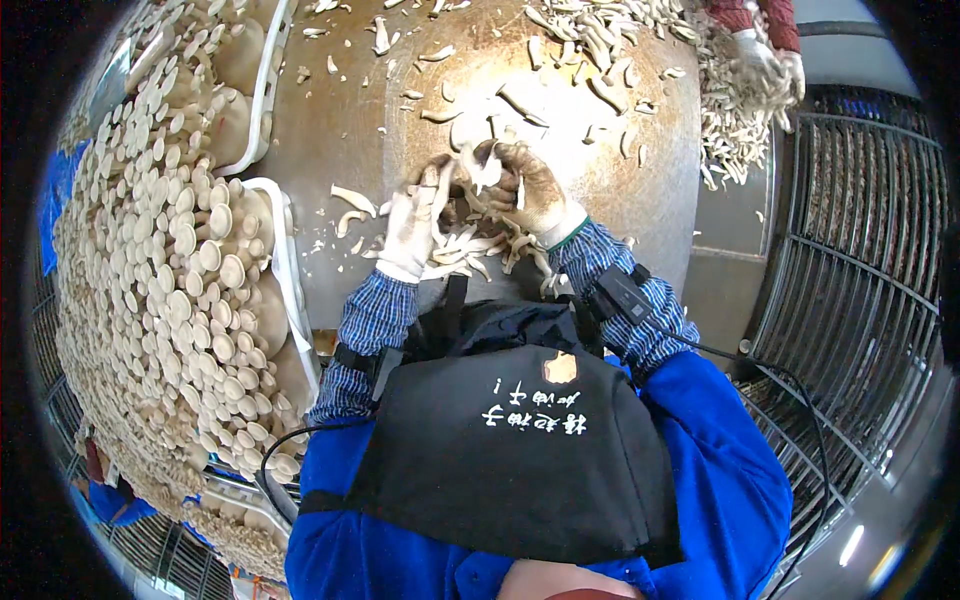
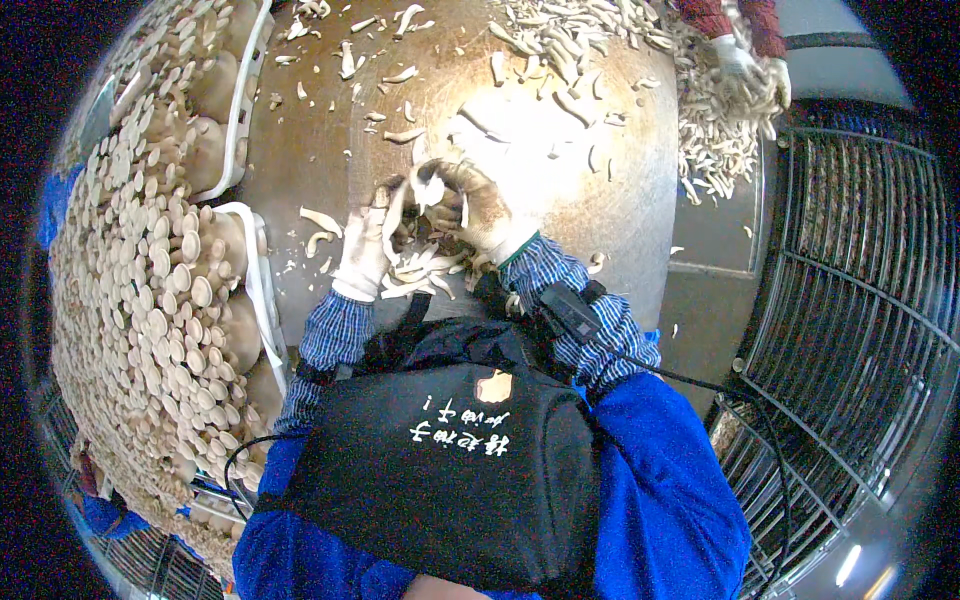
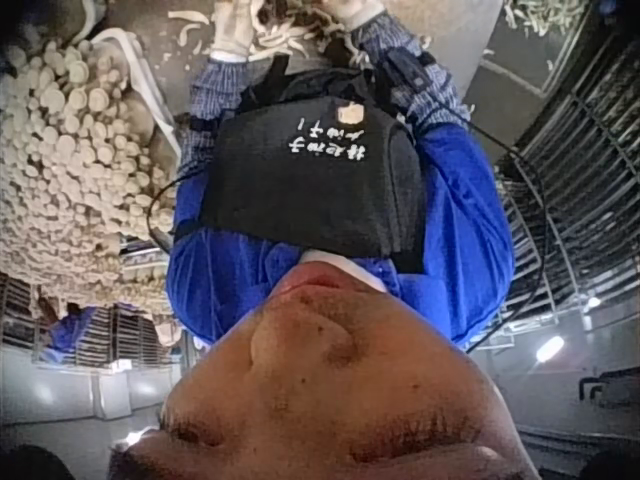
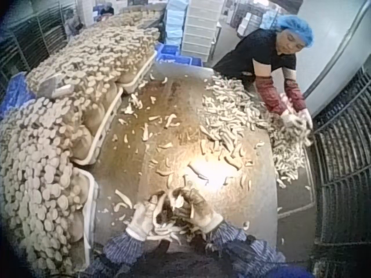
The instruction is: The person separates mushrooms from their clusters by hand onto a metal table, then uses a knife to cut mushrooms from a tray of jars. After trimming the mushrooms, they carry the tray to a conveyor belt and return to the table to continue separating clusters by hand.
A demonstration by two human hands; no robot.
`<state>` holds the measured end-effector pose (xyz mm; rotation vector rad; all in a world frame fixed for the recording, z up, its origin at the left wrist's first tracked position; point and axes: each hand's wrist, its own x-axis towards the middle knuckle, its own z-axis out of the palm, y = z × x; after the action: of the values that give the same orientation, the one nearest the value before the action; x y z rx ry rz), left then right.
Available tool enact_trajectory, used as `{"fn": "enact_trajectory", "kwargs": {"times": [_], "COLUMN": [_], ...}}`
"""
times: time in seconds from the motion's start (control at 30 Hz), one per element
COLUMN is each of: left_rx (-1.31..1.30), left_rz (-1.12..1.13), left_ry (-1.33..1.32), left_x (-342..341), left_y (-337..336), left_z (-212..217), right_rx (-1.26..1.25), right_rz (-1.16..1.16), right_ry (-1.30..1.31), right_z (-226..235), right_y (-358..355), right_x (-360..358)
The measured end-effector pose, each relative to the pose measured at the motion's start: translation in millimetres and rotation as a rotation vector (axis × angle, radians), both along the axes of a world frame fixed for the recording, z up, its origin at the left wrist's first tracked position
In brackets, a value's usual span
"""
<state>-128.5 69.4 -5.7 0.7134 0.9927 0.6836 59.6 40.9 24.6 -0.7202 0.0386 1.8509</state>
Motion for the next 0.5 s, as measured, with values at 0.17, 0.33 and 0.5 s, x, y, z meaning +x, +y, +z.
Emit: {"fn": "enact_trajectory", "kwargs": {"times": [0.17,0.33,0.5], "left_rx": [0.012,0.064,0.145], "left_rz": [0.055,0.102,0.306], "left_ry": [-0.022,-0.027,-0.029], "left_x": [2.4,-20.3,-49.4], "left_y": [-20.6,10.3,37.3], "left_z": [-22.3,10.0,-32.1], "right_rx": [0.125,-0.195,0.089], "right_rz": [0.266,0.048,0.280], "right_ry": [-0.538,-0.492,-1.258], "right_z": [1.8,-75.7,-44.6], "right_y": [-8.1,-24.3,-36.7], "right_x": [-12.5,35.0,22.9]}}
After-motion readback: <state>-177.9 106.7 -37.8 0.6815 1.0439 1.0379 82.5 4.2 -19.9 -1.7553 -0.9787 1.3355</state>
